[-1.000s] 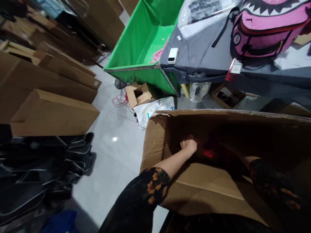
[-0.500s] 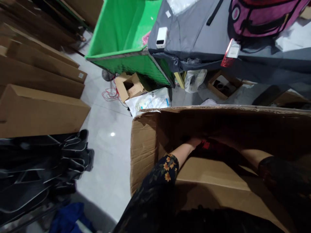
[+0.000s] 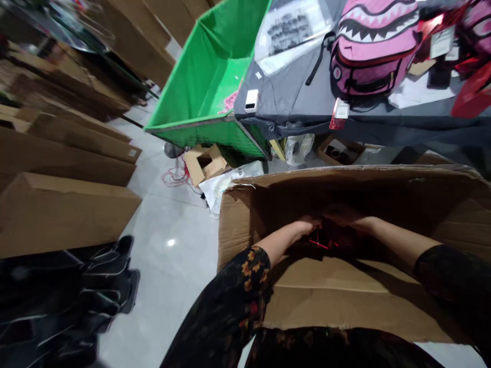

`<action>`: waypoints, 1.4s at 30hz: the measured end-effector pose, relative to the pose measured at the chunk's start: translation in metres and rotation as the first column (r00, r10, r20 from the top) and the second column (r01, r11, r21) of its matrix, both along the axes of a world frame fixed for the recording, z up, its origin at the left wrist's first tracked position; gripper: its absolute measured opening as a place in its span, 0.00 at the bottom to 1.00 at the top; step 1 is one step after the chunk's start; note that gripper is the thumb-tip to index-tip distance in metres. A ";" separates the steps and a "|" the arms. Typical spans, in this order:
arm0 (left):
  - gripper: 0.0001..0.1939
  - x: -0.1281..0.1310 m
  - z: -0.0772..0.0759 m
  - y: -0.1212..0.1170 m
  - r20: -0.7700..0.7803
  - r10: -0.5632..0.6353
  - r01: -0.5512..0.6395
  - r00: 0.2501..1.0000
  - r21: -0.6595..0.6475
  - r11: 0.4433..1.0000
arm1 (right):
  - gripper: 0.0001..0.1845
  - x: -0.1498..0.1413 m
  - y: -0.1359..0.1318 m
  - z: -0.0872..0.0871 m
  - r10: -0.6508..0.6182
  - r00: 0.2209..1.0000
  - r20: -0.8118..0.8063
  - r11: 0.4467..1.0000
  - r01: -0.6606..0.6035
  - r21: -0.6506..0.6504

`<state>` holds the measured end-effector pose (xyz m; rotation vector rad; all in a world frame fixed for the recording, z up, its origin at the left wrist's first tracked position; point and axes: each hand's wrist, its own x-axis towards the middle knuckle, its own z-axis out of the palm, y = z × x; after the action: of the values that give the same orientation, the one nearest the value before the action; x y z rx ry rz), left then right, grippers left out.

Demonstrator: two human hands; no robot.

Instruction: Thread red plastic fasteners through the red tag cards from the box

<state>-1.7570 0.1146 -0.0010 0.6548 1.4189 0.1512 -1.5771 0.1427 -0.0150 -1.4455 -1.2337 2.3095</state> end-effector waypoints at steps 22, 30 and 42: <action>0.28 -0.033 0.118 -0.027 0.233 0.325 -0.391 0.916 0.344 0.854 | 0.35 -0.074 0.017 0.087 -0.198 0.930 -0.311 0.980 0.199 -0.030; 0.36 -0.023 0.111 -0.030 0.131 0.437 -0.456 0.890 0.285 0.843 | 0.30 -0.113 0.011 0.074 -0.451 0.840 -0.301 0.862 0.498 0.097; 0.29 -0.033 0.108 -0.032 0.184 0.283 -0.302 0.941 0.085 0.949 | 0.28 -0.113 0.007 0.068 -0.266 0.945 -0.192 0.862 0.322 0.392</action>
<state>-1.7902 0.0823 0.1072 0.5050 1.3427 0.5143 -1.6899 0.1502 0.0526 -1.2087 -1.2672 1.7702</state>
